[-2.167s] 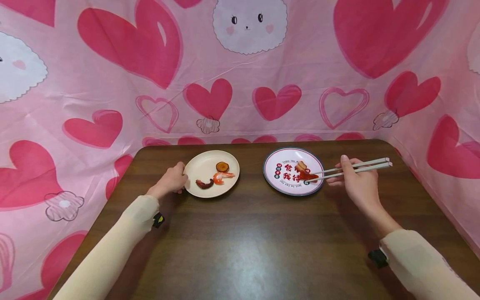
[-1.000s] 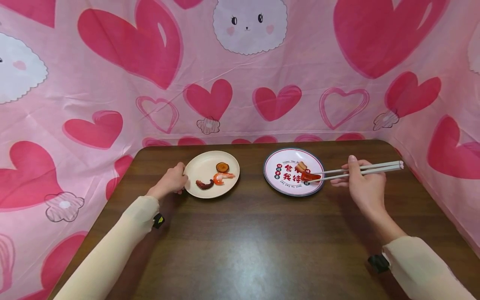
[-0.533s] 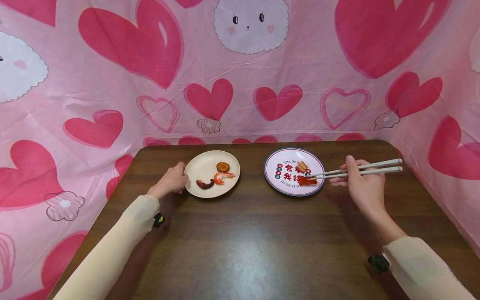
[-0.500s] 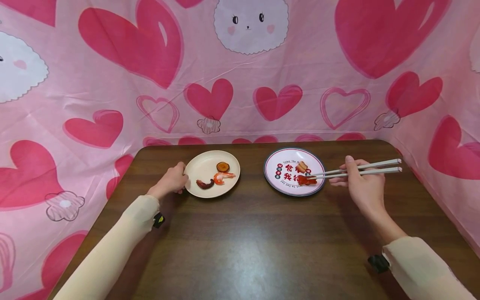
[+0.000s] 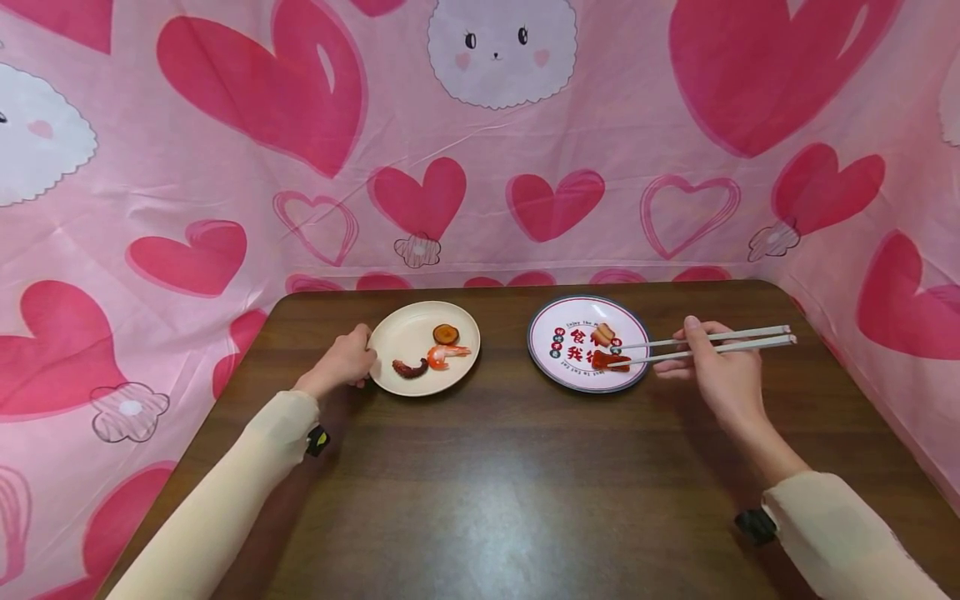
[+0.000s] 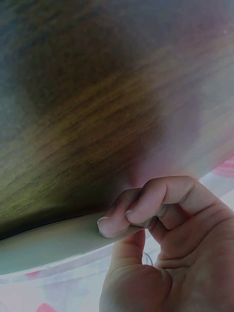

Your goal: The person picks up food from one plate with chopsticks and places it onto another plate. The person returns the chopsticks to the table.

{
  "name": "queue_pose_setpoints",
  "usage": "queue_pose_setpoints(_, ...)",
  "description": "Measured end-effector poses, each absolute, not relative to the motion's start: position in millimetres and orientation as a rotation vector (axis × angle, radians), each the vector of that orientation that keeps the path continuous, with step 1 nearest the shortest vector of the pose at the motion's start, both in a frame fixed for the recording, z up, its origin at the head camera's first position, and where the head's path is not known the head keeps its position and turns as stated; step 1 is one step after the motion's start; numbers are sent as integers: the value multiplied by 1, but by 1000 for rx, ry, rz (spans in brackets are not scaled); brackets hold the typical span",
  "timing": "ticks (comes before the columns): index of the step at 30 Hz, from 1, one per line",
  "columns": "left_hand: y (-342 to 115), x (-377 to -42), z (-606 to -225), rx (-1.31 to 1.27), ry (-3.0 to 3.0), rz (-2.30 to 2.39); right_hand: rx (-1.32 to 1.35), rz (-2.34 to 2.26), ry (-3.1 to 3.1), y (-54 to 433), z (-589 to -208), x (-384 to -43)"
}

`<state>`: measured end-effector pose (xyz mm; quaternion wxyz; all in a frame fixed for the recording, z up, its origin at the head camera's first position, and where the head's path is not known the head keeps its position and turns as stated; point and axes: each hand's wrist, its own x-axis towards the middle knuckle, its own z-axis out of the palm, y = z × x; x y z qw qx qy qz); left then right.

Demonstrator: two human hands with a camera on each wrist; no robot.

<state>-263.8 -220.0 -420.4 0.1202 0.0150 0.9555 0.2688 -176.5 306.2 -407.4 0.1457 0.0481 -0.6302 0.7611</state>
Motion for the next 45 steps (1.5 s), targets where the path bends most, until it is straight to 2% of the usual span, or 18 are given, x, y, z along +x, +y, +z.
queue_pose_setpoints(45, -222, -265, -423, 44, 2782, 807, -78, 2075, -1722, 297, -413, -174)
